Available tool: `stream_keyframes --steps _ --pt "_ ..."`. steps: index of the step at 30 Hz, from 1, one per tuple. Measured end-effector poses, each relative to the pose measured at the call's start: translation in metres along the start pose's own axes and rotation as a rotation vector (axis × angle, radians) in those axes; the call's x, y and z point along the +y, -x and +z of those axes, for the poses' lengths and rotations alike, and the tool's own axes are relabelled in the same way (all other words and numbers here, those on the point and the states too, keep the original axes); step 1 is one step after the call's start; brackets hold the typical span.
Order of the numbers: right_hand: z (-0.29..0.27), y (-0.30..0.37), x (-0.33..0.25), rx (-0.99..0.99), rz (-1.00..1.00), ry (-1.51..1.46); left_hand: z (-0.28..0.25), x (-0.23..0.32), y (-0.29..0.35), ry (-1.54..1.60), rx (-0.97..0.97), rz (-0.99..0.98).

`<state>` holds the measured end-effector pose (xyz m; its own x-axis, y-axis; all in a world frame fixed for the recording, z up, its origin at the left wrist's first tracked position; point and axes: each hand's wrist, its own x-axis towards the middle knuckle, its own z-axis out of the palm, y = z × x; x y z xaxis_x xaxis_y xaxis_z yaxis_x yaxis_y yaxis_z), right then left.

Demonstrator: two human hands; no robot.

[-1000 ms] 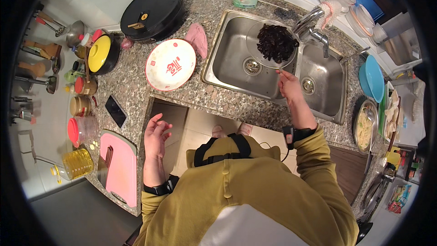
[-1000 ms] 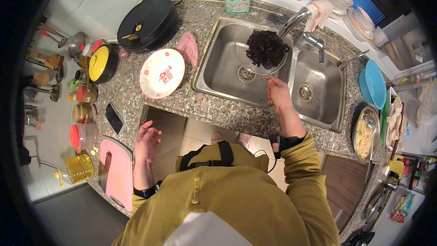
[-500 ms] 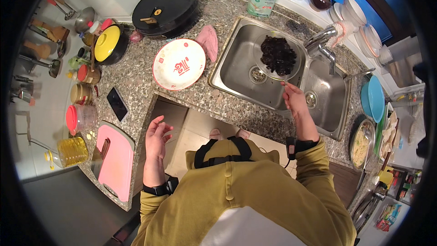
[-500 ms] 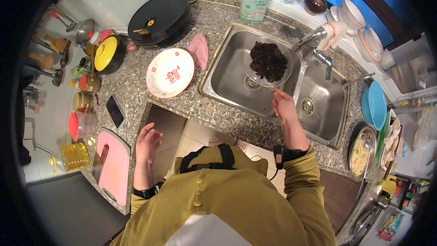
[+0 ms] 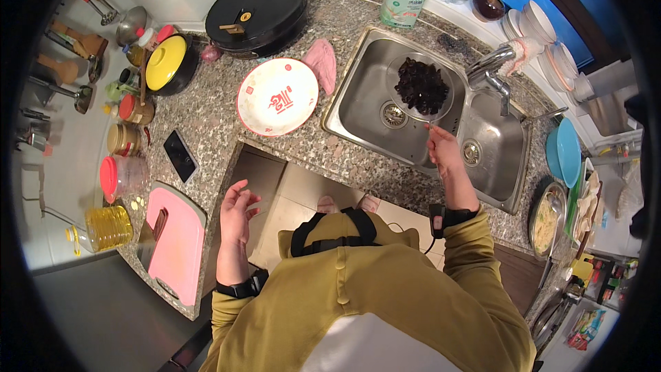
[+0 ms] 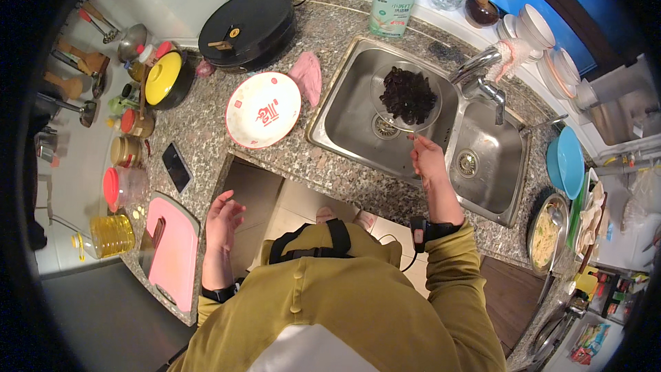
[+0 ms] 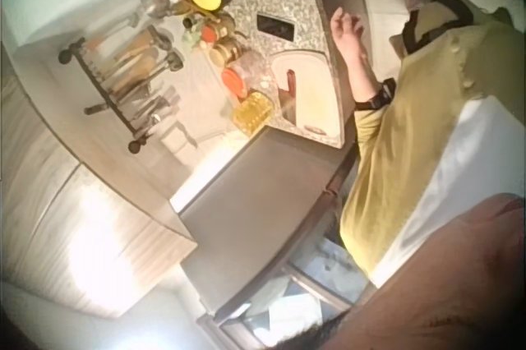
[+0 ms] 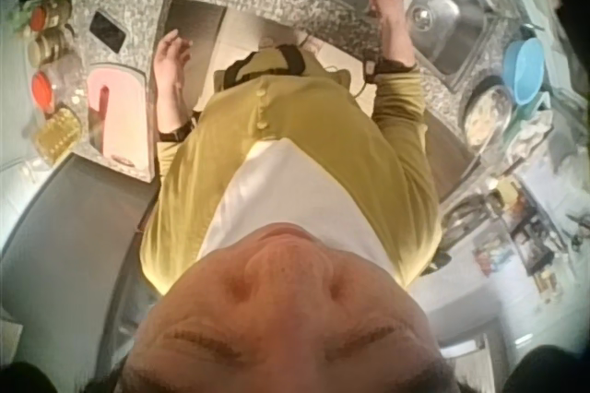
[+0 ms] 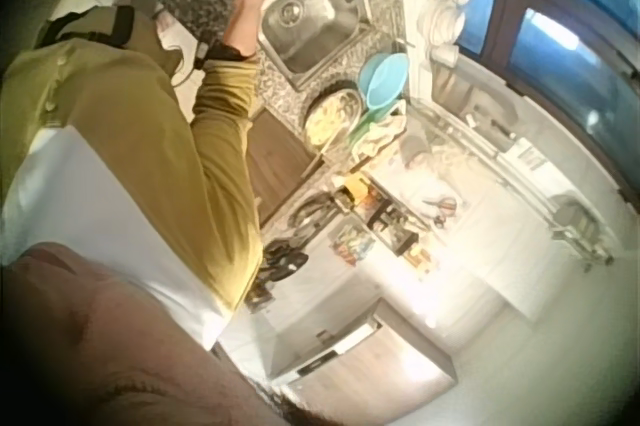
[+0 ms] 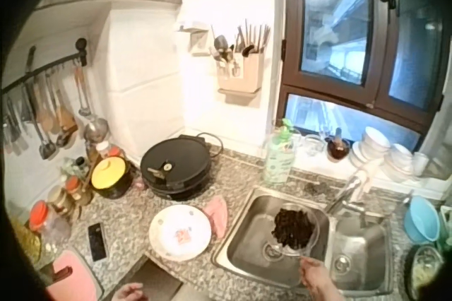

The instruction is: The person repeatedly rinses dark wood ear mushrooms in a bowl under running water, then transfers them to a mesh strainer to drain. The process is repeated several times to ensure thorough cleaning.

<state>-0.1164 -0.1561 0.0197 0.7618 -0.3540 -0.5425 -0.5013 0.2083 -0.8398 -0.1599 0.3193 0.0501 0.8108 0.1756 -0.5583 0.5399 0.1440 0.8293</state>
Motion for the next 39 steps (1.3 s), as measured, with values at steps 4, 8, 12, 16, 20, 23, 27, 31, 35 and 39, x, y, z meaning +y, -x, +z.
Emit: stream_keyframes --steps 4,8,12,16,20,23,27,31,35,39 --pt "-0.001 0.007 0.015 -0.011 -0.015 -0.010 -0.005 0.005 -0.005 -0.129 -0.013 0.074" --pt "-0.004 0.023 0.018 -0.040 -0.023 0.053 0.028 0.012 -0.030 -0.396 -0.165 0.319" --pt "-0.009 0.044 0.021 -0.035 0.023 -0.039 0.097 0.015 -0.037 -0.658 -0.301 0.793" --pt "-0.033 0.059 0.014 -0.084 0.009 -0.057 0.183 0.035 -0.034 -0.207 -0.614 0.354" --pt "-0.091 0.087 0.004 -0.072 0.010 0.044 0.264 0.055 -0.053 -0.015 -0.679 0.098" --pt "-0.143 0.118 0.004 0.004 0.054 0.060 0.335 0.047 -0.074 -0.090 -0.636 0.020" --pt "-0.198 0.153 0.012 0.138 0.071 0.025 0.439 0.004 -0.058 -0.210 -0.819 -0.039" --pt "-0.233 0.174 0.028 0.327 0.159 -0.052 0.553 -0.038 -0.021 -0.213 -0.973 -0.037" --pt "-0.249 0.178 0.046 0.394 0.137 -0.157 0.636 -0.060 -0.006 -0.250 -0.948 0.035" --pt "-0.253 0.176 0.057 0.416 0.121 -0.198 0.667 -0.078 -0.014 -0.255 -1.101 -0.108"
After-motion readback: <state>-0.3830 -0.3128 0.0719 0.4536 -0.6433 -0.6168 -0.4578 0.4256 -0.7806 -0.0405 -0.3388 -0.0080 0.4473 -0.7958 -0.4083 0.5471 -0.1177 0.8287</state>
